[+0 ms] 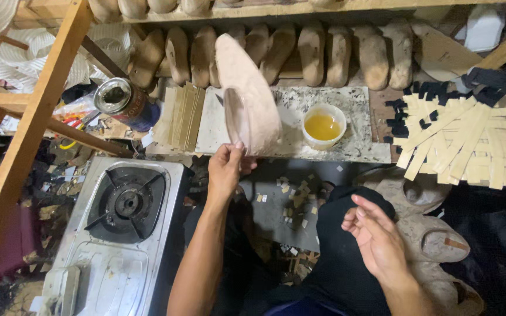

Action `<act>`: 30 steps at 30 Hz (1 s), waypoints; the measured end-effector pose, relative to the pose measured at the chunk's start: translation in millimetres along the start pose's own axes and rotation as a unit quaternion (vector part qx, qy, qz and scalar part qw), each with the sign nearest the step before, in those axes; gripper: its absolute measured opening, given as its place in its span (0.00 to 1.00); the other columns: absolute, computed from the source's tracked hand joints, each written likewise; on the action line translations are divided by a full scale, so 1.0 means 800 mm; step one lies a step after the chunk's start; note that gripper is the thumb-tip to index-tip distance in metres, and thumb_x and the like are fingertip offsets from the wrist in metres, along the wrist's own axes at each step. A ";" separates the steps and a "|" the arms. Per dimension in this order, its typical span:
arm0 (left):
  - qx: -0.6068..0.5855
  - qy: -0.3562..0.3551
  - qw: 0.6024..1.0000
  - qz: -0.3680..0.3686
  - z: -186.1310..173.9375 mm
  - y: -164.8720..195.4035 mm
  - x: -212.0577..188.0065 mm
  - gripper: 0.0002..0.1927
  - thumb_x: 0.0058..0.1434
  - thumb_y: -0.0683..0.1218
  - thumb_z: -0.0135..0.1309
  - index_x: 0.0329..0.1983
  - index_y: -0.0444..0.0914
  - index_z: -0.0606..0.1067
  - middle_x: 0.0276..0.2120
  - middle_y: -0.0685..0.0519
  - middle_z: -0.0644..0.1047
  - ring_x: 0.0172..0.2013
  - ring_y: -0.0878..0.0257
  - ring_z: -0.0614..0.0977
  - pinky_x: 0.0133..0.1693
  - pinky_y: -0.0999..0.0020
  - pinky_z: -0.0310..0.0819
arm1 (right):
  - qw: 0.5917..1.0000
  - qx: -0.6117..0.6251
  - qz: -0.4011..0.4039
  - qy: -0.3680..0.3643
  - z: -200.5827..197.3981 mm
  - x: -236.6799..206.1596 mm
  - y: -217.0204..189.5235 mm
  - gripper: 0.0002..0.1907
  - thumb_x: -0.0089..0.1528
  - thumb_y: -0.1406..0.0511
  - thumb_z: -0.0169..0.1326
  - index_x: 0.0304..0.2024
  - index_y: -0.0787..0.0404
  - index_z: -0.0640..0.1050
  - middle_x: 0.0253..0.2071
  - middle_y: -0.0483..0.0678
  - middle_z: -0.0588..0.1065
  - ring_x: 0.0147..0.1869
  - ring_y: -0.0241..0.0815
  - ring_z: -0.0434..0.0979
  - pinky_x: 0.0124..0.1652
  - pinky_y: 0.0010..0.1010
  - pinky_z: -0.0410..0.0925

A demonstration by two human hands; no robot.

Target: The person sits at a workbench in a shoe workshop holding a fabric shoe upper, dips its edge into a cup of yellow glue, and runs a small stick along the glued edge while folding and pressing the edge over. They repeat the glue-and-fold cycle around the upper's opening, turning the piece as they work.

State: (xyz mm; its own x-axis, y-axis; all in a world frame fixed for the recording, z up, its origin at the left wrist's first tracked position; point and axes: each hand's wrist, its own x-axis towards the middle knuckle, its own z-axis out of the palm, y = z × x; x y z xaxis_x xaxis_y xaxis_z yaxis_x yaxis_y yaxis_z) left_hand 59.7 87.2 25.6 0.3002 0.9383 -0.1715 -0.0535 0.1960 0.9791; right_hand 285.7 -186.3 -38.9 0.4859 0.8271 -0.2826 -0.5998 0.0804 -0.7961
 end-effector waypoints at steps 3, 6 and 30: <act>-0.009 -0.017 0.997 0.076 -0.010 0.005 -0.006 0.13 0.71 0.49 0.50 0.40 0.33 0.73 0.31 0.48 0.81 0.30 0.64 0.83 0.33 0.71 0.78 | 0.999 -0.013 -0.005 -0.038 0.014 0.006 0.001 0.19 0.67 0.69 0.50 0.60 0.68 0.74 0.40 0.51 0.76 0.45 0.43 0.75 0.48 0.37 0.69; -0.004 -0.019 0.993 0.120 -0.018 0.011 -0.002 0.13 0.73 0.48 0.50 0.40 0.33 0.73 0.32 0.49 0.80 0.31 0.66 0.82 0.35 0.73 0.78 | 0.998 -0.025 -0.016 -0.050 0.026 0.008 0.003 0.19 0.68 0.68 0.50 0.61 0.70 0.73 0.40 0.52 0.76 0.45 0.42 0.75 0.48 0.36 0.69; -0.055 -0.008 0.996 0.075 -0.050 -0.049 -0.114 0.15 0.73 0.50 0.46 0.36 0.34 0.73 0.28 0.51 0.78 0.31 0.61 0.84 0.37 0.68 0.78 | 0.961 -0.116 -0.050 -0.247 0.193 0.085 -0.011 0.36 0.68 0.70 0.52 0.77 0.64 0.56 0.46 0.57 0.78 0.43 0.39 0.76 0.43 0.31 0.72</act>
State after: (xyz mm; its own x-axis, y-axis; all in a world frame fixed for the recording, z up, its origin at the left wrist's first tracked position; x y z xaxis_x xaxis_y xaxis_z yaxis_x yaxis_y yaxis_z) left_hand -3.9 5.0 -1.4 0.2962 0.9549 -0.0208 -0.2033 0.0843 0.9755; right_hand 225.9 -44.7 32.0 0.1379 0.9895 0.0435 -0.3796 0.0934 -0.9204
